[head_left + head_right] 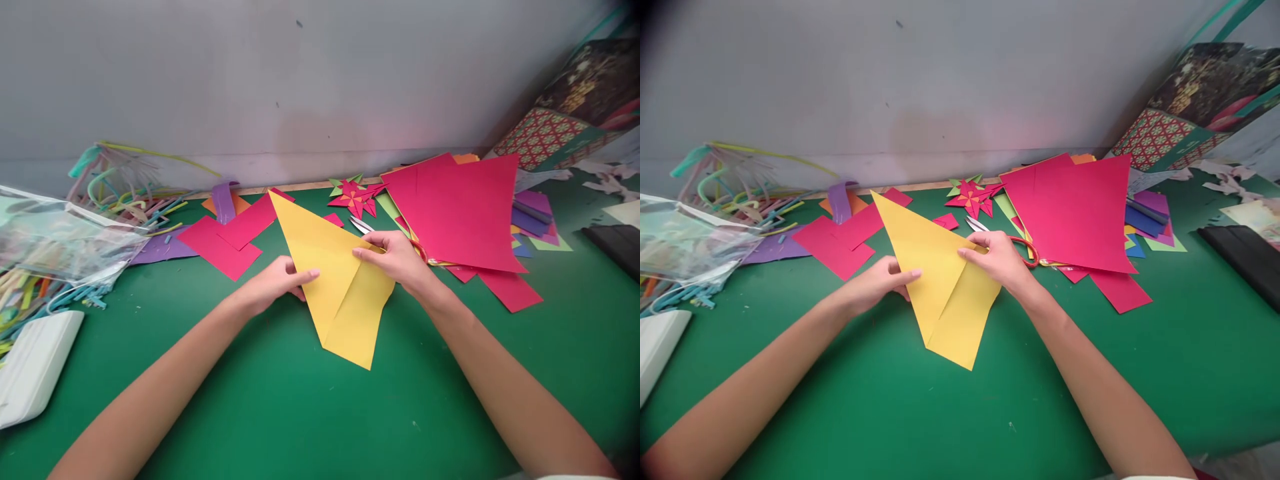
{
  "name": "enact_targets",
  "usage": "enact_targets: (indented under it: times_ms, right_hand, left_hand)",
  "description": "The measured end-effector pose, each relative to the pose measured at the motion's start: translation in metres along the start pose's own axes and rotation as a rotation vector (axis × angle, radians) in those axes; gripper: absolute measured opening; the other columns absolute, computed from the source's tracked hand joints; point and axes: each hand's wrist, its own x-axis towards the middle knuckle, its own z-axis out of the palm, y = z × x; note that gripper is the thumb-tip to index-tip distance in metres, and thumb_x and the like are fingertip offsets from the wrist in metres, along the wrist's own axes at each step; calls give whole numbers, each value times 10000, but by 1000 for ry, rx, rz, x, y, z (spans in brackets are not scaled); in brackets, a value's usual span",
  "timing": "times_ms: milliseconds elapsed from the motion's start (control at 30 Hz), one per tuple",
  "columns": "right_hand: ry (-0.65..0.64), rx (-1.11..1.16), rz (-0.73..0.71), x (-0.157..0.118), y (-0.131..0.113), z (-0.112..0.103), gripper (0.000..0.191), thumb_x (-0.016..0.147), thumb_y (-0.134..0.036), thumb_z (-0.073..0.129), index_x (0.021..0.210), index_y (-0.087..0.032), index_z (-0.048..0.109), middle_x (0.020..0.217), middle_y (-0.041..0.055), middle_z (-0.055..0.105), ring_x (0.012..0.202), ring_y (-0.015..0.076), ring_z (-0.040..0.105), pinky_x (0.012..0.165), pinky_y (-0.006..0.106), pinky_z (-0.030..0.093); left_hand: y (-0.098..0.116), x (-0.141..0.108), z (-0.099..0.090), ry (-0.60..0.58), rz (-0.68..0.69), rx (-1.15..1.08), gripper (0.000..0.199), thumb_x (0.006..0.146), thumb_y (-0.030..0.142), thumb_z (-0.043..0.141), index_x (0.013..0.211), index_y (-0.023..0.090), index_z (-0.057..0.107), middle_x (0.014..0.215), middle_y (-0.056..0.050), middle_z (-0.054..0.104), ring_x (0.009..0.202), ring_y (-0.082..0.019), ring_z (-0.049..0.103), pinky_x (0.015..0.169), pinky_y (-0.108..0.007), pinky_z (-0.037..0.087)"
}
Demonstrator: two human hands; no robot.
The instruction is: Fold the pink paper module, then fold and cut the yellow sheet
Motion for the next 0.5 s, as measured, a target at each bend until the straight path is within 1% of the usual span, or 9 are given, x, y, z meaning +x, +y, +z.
enact_targets:
  times_ms: [67,133,200,267,333,400,500]
  right_hand:
    - [3,26,5,-2,-1,-1,219,848,-422,755,864,-204,745,871,40,763,787,237,708,632,304,522]
    - [34,69,9,-4,-1,-2,215,848,-415,762,921,-214,749,932,45,779,826,243,720,659,311,540]
    - [83,117,11,-7,0,-3,223,838,-410,775,947,-216,751,965,49,782,843,241,720,677,313,548]
    - [122,144,16,-10,-1,-5,223,831,-415,782,914,-209,754,929,47,770,819,230,706,660,303,538]
    - [130,154,22,-12,-2,-6,232,827,-426,785,892,-205,755,892,43,750,796,220,688,639,295,527]
    - [133,174,28,-16,-5,-8,245,815,-436,795,882,-204,752,876,41,738,781,216,679,627,293,523]
    - [150,232,32,-21,-8,-8,256,797,-441,814,853,-200,747,862,43,733,760,214,675,620,297,529]
  left_hand:
    - [-3,-1,11,12,-6,51,473,828,502,824,1145,155,764,1100,-130,797,814,-219,736,611,-270,570]
    - [-4,0,16,49,5,62,458,824,499,826,1112,147,773,1046,-121,803,753,-199,717,579,-263,544]
    - [-7,1,16,78,20,34,474,820,506,828,1126,149,773,1088,-123,803,836,-229,742,634,-279,565]
    - [-11,2,16,87,45,-21,499,819,509,829,1175,166,766,1187,-124,790,1005,-285,753,751,-319,600]
    - [-16,2,17,86,75,-67,512,821,507,830,1207,179,761,1254,-119,773,1133,-326,731,870,-367,609]
    - [-20,1,20,95,98,-83,502,823,502,833,1205,183,768,1277,-114,767,1187,-339,716,944,-391,602]
    - [-22,-1,25,104,108,-85,491,820,496,839,1200,192,777,1293,-108,762,1224,-338,706,1002,-397,596]
